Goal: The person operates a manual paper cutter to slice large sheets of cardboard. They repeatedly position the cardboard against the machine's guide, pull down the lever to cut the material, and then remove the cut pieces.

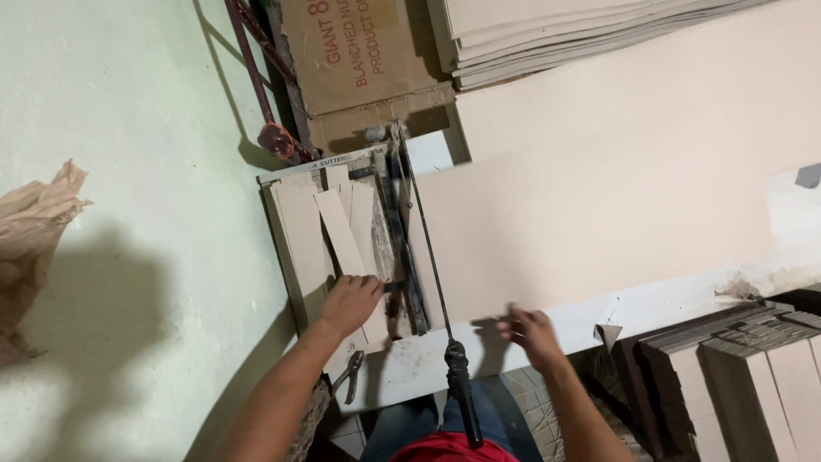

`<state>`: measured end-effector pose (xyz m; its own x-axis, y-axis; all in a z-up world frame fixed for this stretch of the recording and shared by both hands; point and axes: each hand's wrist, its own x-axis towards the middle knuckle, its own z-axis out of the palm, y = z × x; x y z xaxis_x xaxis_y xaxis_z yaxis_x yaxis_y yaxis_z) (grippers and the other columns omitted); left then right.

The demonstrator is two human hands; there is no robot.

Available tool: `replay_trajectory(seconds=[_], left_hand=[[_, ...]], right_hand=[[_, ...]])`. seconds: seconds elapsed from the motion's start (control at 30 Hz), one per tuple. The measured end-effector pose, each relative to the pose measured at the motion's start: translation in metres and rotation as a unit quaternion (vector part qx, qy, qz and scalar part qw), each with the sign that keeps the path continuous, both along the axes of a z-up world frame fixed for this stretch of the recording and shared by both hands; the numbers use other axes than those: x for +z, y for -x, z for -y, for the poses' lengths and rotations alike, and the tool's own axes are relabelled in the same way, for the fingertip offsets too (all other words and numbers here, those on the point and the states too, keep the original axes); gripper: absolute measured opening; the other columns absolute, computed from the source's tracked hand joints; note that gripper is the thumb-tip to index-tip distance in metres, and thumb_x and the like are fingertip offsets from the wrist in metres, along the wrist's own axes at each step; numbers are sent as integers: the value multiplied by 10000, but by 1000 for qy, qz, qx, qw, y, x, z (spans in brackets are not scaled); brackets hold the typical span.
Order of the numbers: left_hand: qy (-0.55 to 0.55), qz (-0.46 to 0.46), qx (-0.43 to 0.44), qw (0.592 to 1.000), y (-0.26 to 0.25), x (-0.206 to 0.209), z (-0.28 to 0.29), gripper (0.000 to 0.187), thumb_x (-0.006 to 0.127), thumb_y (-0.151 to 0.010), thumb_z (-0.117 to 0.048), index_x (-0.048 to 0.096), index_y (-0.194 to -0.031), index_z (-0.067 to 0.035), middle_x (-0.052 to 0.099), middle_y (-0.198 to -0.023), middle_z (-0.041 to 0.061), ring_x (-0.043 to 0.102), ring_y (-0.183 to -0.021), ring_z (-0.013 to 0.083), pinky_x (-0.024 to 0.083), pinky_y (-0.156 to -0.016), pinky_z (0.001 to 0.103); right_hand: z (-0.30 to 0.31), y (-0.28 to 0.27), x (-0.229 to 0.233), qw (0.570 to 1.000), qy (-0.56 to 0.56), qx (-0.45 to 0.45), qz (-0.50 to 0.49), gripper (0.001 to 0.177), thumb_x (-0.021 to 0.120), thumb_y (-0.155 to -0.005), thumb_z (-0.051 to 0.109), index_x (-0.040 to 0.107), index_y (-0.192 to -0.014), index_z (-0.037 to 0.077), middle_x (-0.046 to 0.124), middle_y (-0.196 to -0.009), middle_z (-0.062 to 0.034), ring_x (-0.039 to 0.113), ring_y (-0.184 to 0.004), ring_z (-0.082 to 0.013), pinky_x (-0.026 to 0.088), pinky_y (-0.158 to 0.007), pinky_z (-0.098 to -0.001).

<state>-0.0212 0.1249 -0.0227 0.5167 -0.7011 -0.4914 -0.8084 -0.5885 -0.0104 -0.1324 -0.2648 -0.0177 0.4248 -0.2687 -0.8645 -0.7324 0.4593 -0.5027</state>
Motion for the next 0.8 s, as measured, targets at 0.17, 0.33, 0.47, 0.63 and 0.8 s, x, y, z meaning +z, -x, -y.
replay_trajectory(seconds=[0.17,0.33,0.47,0.63,0.8], left_hand=[[57,48,19,997,-19,41,22,387,567,-1046,-265,552,-1418,-160,567,-1289,134,553,-1203,307,431,-962,444],[-1,-36,230,973,-56,96,103,762,578,-991,-530,304,-1606,-173,428,-1493,267,338,-1428,418,206,-1145,603],[-189,-113,301,928,-57,58,139,895,622,-919,-631,324,-1620,-162,122,-1696,291,-3,-1570,453,-83,-1185,713],[-183,-120,314,924,-59,38,141,672,691,-882,-533,530,-1403,-141,47,-1704,313,-31,-1566,489,-78,-1157,745],[-232,-120,295,919,-62,30,142,590,713,-860,-594,719,-1242,-145,-34,-1715,322,-72,-1560,516,-70,-1134,765]], right_hand=[[-24,-33,13,990,53,128,13,507,673,-1035,384,675,-1164,-107,725,-1137,-260,734,-998,-374,581,-922,-535],[-22,-41,29,980,69,186,-4,551,622,-1053,436,698,-1176,-95,737,-1137,-261,735,-1012,-385,580,-921,-543],[-10,-35,1,887,169,423,-72,557,595,-994,590,816,-991,79,789,-889,-174,785,-770,-311,664,-650,-396],[-80,-44,122,781,229,581,19,490,382,-1035,546,510,-1318,167,631,-565,16,564,-482,-162,437,-503,-326],[-124,17,130,709,259,656,3,1122,537,-866,797,-11,-1666,233,667,-631,-119,643,-551,-336,501,-534,-438]])
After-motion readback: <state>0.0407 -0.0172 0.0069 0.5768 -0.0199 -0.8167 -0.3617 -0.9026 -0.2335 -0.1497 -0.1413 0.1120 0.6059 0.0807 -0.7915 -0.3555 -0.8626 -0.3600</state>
